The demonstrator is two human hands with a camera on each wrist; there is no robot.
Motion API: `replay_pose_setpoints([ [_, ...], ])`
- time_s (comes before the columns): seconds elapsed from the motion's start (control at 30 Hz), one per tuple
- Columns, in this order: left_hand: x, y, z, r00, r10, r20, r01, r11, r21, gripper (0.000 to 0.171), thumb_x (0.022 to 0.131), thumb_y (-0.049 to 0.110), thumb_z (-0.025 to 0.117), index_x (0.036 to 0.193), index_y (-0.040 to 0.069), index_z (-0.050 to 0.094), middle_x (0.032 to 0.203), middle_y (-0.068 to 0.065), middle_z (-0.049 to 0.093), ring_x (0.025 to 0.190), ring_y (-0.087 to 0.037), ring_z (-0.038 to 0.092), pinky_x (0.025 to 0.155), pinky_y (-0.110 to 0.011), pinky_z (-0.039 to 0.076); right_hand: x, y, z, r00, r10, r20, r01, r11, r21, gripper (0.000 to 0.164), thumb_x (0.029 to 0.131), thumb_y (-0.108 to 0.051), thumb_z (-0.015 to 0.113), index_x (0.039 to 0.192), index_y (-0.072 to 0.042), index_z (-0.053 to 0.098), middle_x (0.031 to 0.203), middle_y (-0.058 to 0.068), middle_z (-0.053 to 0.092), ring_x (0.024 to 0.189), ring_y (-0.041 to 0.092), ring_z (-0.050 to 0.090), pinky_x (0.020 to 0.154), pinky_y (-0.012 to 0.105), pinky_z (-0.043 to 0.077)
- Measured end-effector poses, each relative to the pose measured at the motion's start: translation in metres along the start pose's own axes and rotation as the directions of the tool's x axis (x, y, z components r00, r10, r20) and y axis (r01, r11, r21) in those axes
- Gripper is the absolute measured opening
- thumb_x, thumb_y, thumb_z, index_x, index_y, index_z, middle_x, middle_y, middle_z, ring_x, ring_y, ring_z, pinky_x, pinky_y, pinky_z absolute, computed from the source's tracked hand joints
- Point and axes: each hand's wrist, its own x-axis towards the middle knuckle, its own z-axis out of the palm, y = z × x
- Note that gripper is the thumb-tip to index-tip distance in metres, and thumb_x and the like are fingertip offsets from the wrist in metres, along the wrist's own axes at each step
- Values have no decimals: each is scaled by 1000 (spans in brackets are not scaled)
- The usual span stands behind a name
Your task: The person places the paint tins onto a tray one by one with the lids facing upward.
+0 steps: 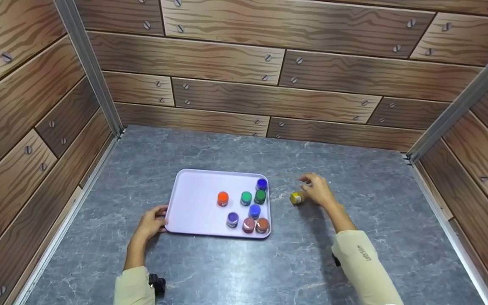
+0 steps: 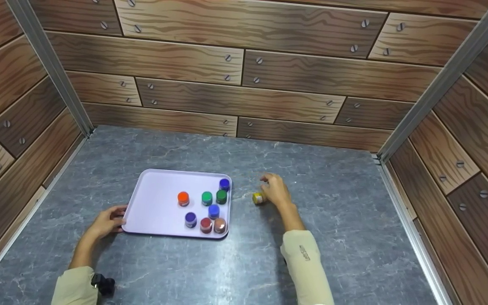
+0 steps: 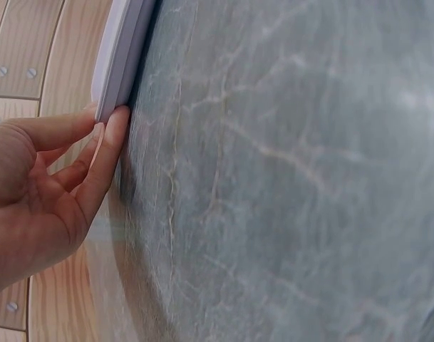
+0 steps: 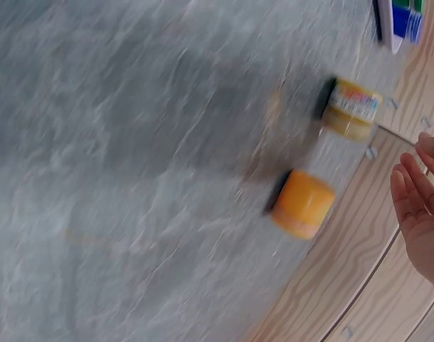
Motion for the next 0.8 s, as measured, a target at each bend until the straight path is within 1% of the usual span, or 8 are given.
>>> replay_pose_setpoints([
  [0.2, 1, -1, 1, 1000, -5, -6, 5, 1000, 2, 43, 79, -17, 50, 122, -14, 45, 108, -26, 52, 92, -30, 56, 60, -32, 54, -12, 18, -16, 996, 83, 27, -81, 994, -66, 18, 80, 4, 63, 98, 8, 64, 96, 23, 60, 91, 37, 54, 79, 49, 46],
  [0.4, 0, 0, 0, 1000, -2, -10, 2, 1000, -3, 45, 78, -17, 50, 123, -13, 46, 108, -25, 53, 89, -29, 57, 59, -32, 54, -25, 39, -27, 994, 105, 20, -102, 990, -93, 22, 76, 6, 62, 98, 8, 64, 98, 26, 58, 94, 41, 51, 81, 53, 42],
  [0.53, -1, 1, -1, 1000, -1, -9, 1, 1000, -5, 45, 78, -17, 49, 123, -14, 44, 107, -27, 52, 88, -29, 57, 59, -33, 54, -35, 50, -27, 990, 128, 65, -121, 987, -105, 26, 76, 4, 62, 102, 8, 61, 104, 28, 56, 101, 44, 49, 85, 55, 39],
  [0.63, -1, 1, -1, 1000, -7, -5, 7, 1000, -4, 45, 79, -17, 49, 123, -14, 44, 109, -28, 51, 90, -30, 57, 60, -33, 54, -41, 55, -24, 982, 157, 104, -147, 984, -99, 33, 76, 4, 63, 108, 9, 58, 111, 29, 54, 107, 45, 45, 92, 56, 35],
  [0.73, 0, 0, 0, 1000, -12, -5, 12, 1000, -2, 45, 79, -16, 50, 123, -14, 44, 109, -27, 51, 91, -30, 57, 60, -33, 54, -46, 60, -19, 977, 180, 111, -170, 981, -90, 39, 76, 5, 65, 113, 10, 55, 114, 30, 52, 110, 46, 44, 94, 56, 33],
  [0.8, 0, 0, 0, 1000, -16, 1, 16, 1000, 1, 45, 80, -16, 50, 124, -14, 44, 110, -27, 50, 91, -29, 56, 60, -32, 54, -48, 63, -16, 977, 190, 99, -182, 980, -87, 40, 77, 5, 66, 115, 9, 54, 115, 30, 52, 110, 46, 44, 94, 56, 33],
])
